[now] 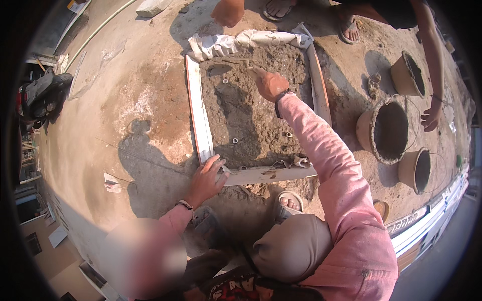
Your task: The person spreads wet concrete inside a wooden frame using a trowel and their hands. The person then positions a plastic pipe into the wet concrete and levels the surface around it.
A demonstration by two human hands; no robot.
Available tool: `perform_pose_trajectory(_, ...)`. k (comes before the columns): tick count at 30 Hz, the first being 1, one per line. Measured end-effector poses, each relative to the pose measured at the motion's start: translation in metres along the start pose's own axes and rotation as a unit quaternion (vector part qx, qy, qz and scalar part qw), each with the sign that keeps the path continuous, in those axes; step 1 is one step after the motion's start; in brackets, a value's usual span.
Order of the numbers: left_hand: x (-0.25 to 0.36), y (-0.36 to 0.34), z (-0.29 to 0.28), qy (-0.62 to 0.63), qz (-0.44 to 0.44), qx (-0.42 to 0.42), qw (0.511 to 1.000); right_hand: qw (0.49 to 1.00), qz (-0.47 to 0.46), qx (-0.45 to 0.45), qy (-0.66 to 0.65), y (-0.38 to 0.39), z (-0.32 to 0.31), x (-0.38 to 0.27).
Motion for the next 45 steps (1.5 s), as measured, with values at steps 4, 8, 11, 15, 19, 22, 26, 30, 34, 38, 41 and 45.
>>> perform_pose_trajectory(4,0.007,0.004,0.006,-0.009,0.009,-0.019,1.0,0.996,0.084,0.015,0.014,0.009,-0.029,0.069)
perform_pose_trajectory(8,0.008,0.001,0.005,-0.024,0.01,-0.031,0.999,0.987,0.092,0.083,-0.098,0.026,0.034,0.056)
perform_pose_trajectory(11,0.013,-0.005,0.011,-0.008,0.027,-0.026,0.999,0.984,0.073,0.099,-0.127,0.022,0.064,0.027)
perform_pose_trajectory(15,0.007,0.0,0.01,-0.011,0.017,-0.015,1.0,0.989,0.081,0.03,-0.12,0.009,0.058,-0.006)
perform_pose_trajectory(19,0.006,0.002,0.005,0.001,0.008,-0.005,1.0,0.988,0.016,0.092,-0.12,0.033,0.003,0.026)
perform_pose_trajectory(22,-0.003,0.002,0.013,0.058,-0.032,-0.032,0.997,0.993,0.027,0.061,-0.097,0.057,-0.02,0.045)
perform_pose_trajectory(26,-0.022,-0.058,-0.009,0.086,-0.013,-0.024,0.996,0.985,0.031,-0.023,-0.17,0.072,0.007,0.026)
perform_pose_trajectory(30,-0.028,-0.177,-0.014,0.033,0.002,0.023,0.999,0.99,0.01,-0.002,-0.141,0.058,0.002,0.006)
perform_pose_trajectory(34,-0.055,-0.246,0.004,-0.009,-0.076,0.001,0.997,0.988,0.015,0.008,-0.153,0.045,-0.02,0.008)
perform_pose_trajectory(38,-0.087,-0.269,0.046,0.017,-0.132,-0.016,0.991,0.98,0.087,-0.014,-0.18,0.054,-0.042,0.031)
perform_pose_trajectory(41,-0.069,-0.282,0.053,0.047,-0.094,0.047,0.993,0.984,0.068,0.093,-0.134,0.065,-0.062,0.065)
perform_pose_trajectory(45,-0.079,-0.28,0.051,0.067,-0.134,0.114,0.982,0.984,0.097,0.122,-0.088,0.061,-0.067,0.083)
Point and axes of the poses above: each hand's wrist, its own y-axis away from the middle knuckle, its own z-axis out of the palm, x = y × z, the point moved 10 cm from there along -y, towards the middle knuckle, and after that the axes turned 5 degrees about x, right-handed, at the moved point
